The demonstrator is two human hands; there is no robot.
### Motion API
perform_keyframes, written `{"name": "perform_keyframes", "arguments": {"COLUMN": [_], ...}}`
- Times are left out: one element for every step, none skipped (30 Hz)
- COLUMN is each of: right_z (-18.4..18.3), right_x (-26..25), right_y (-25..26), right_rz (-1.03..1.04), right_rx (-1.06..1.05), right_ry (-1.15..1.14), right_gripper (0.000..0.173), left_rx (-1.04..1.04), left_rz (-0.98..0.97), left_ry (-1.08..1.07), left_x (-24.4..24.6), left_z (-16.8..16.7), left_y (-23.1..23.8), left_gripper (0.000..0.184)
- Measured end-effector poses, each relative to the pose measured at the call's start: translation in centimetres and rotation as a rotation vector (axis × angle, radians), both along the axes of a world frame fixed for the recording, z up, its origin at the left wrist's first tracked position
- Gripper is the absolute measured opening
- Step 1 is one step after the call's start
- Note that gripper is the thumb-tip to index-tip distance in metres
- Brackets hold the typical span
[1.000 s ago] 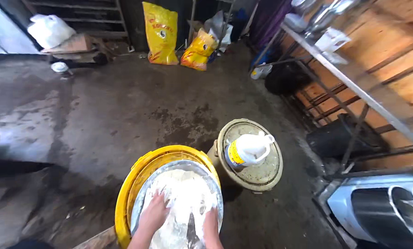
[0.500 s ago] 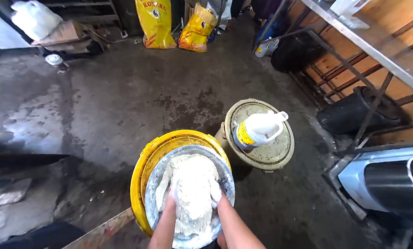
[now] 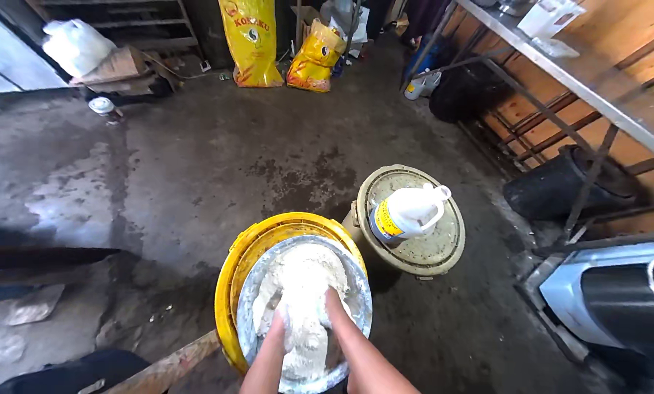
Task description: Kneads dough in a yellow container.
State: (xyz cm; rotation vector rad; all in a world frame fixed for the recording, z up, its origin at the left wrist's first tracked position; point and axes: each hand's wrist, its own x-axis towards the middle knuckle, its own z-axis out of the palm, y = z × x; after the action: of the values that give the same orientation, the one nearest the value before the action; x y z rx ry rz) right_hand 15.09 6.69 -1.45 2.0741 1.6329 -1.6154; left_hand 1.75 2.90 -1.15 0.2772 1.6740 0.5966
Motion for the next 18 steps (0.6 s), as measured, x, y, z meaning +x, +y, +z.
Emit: {"name": "perform_keyframes", "arguments": {"right_z": [-0.4,-0.7,-0.8,-0.3,0.4,1.0,1.4,1.8,1.6,0.7,-0.7,-2.1,-3.4,-4.3,-5.2,-6.0,-6.5,-6.8], "right_x": [0.4,1.0,1.6,2.1,2.5,2.8,3.0,3.0,2.9,2.6,2.4,2.3,2.4,2.6,2.8,3.0,3.1,3.1], "right_y": [0.2,0.2,-0.1,-0.6,-1.2,-2.1,-3.0,-3.9,-4.7,-5.3,-5.7,-5.8,-6.0,-6.0,-6.0,-5.7,-5.5,-5.3], "right_rz": [0.051,0.088,0.099,0.077,0.043,0.017,0.006,0.02,0.038,0.033,-0.011,-0.1,-0.233,-0.405,-0.567,-0.667,-0.715,-0.737], "right_rx": [0.008,0.03,0.058,0.071,0.086,0.083,0.044,-0.015,-0.067,-0.097,-0.109,-0.11,-0.095,-0.069,-0.047,-0.029,-0.025,-0.031], "right_ry": [-0.07,-0.126,-0.171,-0.211,-0.25,-0.293,-0.321,-0.34,-0.353,-0.356,-0.348,-0.324,-0.274,-0.188,-0.078,0.024,0.129,0.223], "right_gripper": [0.053,0.054,0.055,0.056,0.055,0.054,0.052,0.051,0.051,0.055,0.06,0.063,0.062,0.06,0.057,0.053,0.05,0.046], "left_rx": [0.032,0.08,0.147,0.204,0.226,0.204,0.172,0.141,0.127,0.132,0.144,0.154,0.157,0.154,0.154,0.152,0.151,0.157], "left_rz": [-0.077,-0.166,-0.265,-0.379,-0.509,-0.629,-0.723,-0.791,-0.824,-0.814,-0.768,-0.686,-0.591,-0.486,-0.374,-0.257,-0.144,-0.054], "left_ry": [0.04,0.087,0.157,0.253,0.358,0.44,0.5,0.529,0.545,0.556,0.558,0.554,0.54,0.518,0.489,0.449,0.403,0.357], "left_x": [-0.7,-1.5,-2.3,-2.9,-3.5,-3.8,-3.9,-3.8,-3.5,-3.2,-2.8,-2.5,-2.3,-2.1,-2.0,-1.8,-1.6,-1.2], "left_z": [-0.1,0.0,0.3,0.9,1.3,1.6,1.5,1.1,0.4,-0.3,-1.1,-1.7,-2.1,-2.3,-2.5,-2.8,-3.0,-3.3], "left_y": [0.0,0.1,0.0,0.0,-0.1,-0.4,-1.1,-1.8,-2.6,-3.1,-3.5,-3.6,-3.7,-3.7,-3.9,-4.1,-4.2,-4.3], "left_gripper": [0.046,0.044,0.041,0.041,0.044,0.048,0.049,0.051,0.053,0.053,0.055,0.058,0.062,0.062,0.061,0.058,0.054,0.052]}}
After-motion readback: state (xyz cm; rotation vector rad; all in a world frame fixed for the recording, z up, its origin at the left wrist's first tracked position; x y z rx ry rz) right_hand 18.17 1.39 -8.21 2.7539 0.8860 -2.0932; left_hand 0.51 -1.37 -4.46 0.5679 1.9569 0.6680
